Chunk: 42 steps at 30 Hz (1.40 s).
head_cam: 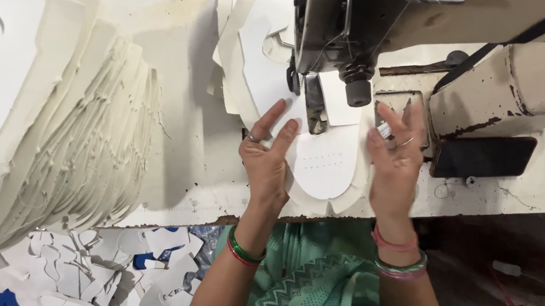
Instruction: The person is sewing white shoe parts using a sewing machine. They pick up a shoe part, place it under the needle, sew it, and then cut the thread with scissors. This process is repeated multiple times.
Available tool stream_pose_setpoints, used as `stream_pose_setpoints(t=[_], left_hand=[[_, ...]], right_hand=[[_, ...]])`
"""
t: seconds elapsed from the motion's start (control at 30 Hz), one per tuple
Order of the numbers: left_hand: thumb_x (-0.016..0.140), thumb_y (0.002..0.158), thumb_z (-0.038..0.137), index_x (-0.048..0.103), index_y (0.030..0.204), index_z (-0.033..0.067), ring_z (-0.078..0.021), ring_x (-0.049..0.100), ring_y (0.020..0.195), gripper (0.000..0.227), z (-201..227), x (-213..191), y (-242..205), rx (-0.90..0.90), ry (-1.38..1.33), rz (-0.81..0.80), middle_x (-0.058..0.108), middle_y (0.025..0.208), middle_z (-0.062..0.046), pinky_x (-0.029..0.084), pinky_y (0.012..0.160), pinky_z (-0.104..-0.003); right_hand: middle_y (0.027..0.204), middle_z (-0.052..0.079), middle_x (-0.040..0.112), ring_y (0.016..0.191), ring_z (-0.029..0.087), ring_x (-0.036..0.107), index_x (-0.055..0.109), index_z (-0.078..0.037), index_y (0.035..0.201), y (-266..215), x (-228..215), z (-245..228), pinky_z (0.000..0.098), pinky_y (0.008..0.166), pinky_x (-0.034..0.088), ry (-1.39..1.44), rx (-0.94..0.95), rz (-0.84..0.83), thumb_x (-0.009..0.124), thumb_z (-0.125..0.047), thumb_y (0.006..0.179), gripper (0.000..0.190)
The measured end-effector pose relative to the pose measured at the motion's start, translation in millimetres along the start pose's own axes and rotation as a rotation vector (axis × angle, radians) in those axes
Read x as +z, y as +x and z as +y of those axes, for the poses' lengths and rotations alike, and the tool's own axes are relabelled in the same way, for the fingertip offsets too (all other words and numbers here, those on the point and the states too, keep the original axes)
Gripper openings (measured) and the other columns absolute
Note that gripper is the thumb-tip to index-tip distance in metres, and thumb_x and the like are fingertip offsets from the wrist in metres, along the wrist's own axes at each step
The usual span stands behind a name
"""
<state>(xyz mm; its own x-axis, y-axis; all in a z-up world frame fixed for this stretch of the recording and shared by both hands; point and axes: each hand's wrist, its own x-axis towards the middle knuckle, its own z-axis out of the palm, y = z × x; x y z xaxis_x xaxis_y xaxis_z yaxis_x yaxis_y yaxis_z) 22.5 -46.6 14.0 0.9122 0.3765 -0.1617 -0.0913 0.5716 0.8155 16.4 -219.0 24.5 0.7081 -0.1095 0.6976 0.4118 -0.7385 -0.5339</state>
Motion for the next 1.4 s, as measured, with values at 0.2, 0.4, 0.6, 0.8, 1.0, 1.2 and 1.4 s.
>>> stream_pose_setpoints(t=[0.2, 0.4, 0.6, 0.8, 1.0, 1.2, 1.4], left_hand=[[0.075, 0.09, 0.0, 0.067, 0.129, -0.005, -0.0136, 0.069, 0.104, 0.04, -1.0, -1.5, 4.3, 0.016, 0.07, -0.026, 0.072, 0.126, -0.013, 0.057, 0.094, -0.029], [0.073, 0.092, 0.0, 0.068, 0.13, -0.0058, -0.013, 0.069, 0.104, 0.039, -2.3, -4.6, 7.0, -0.018, 0.039, -0.009, 0.073, 0.127, -0.014, 0.056, 0.093, -0.028], [0.073, 0.092, 0.0, 0.067, 0.13, -0.0054, -0.0124, 0.068, 0.107, 0.038, 0.5, -5.8, 14.5, -0.024, 0.05, -0.038, 0.071, 0.129, -0.013, 0.055, 0.096, -0.027], [0.071, 0.094, 0.0, 0.067, 0.13, -0.0051, -0.0121, 0.068, 0.105, 0.037, 0.1, -4.3, 17.6, -0.019, 0.041, -0.052, 0.071, 0.128, -0.013, 0.056, 0.092, -0.027], [0.071, 0.094, 0.0, 0.067, 0.131, -0.0051, -0.014, 0.068, 0.103, 0.038, 0.2, -0.3, 23.2, -0.01, 0.045, -0.045, 0.071, 0.127, -0.013, 0.056, 0.089, -0.029], [0.072, 0.094, 0.0, 0.065, 0.133, -0.004, -0.0136, 0.068, 0.108, 0.04, -0.7, -0.7, 26.7, 0.004, 0.04, -0.064, 0.069, 0.131, -0.013, 0.056, 0.097, -0.029], [0.073, 0.095, 0.004, 0.065, 0.134, -0.0044, -0.0139, 0.067, 0.111, 0.041, 0.9, 2.3, 28.8, 0.035, 0.088, -0.072, 0.069, 0.132, -0.015, 0.055, 0.099, -0.028]], right_hand=[[0.098, 0.004, 0.073, 0.08, 0.005, 0.07, 0.066, 0.002, 0.132, -8.2, -17.8, -5.7, 0.0187, 0.072, 0.055, 1.266, 0.941, -0.309, 0.071, 0.005, 0.09, 0.042], [0.12, 0.006, 0.072, 0.054, 0.001, 0.039, 0.068, -0.006, 0.129, -2.6, -13.3, -19.8, 0.0145, 0.054, 0.034, 0.492, 0.406, -0.271, 0.075, 0.006, 0.092, 0.04], [0.112, 0.006, 0.071, 0.089, 0.007, 0.062, 0.064, -0.004, 0.136, 11.4, -6.0, -19.4, 0.026, 0.08, 0.052, 0.565, 0.365, -0.395, 0.075, 0.0, 0.094, 0.044], [0.099, 0.011, 0.075, 0.086, 0.02, 0.067, 0.065, -0.002, 0.127, 22.3, -1.4, -20.9, 0.0392, 0.1, 0.046, 0.398, 0.184, -0.358, 0.079, 0.0, 0.088, 0.041], [0.112, 0.013, 0.073, 0.107, 0.025, 0.066, 0.066, -0.002, 0.123, 28.8, 6.0, -12.9, 0.0479, 0.117, 0.033, 0.404, 0.065, -0.338, 0.079, 0.002, 0.088, 0.037], [0.12, 0.009, 0.073, 0.113, 0.024, 0.064, 0.069, -0.006, 0.129, 31.8, 5.3, -8.7, 0.034, 0.096, 0.055, 0.494, 0.181, -0.43, 0.079, -0.001, 0.092, 0.039], [0.123, 0.009, 0.074, 0.113, 0.024, 0.065, 0.07, -0.005, 0.126, 30.1, 9.2, 1.2, 0.0349, 0.096, 0.053, 0.429, 0.122, -0.403, 0.083, -0.005, 0.09, 0.038]])
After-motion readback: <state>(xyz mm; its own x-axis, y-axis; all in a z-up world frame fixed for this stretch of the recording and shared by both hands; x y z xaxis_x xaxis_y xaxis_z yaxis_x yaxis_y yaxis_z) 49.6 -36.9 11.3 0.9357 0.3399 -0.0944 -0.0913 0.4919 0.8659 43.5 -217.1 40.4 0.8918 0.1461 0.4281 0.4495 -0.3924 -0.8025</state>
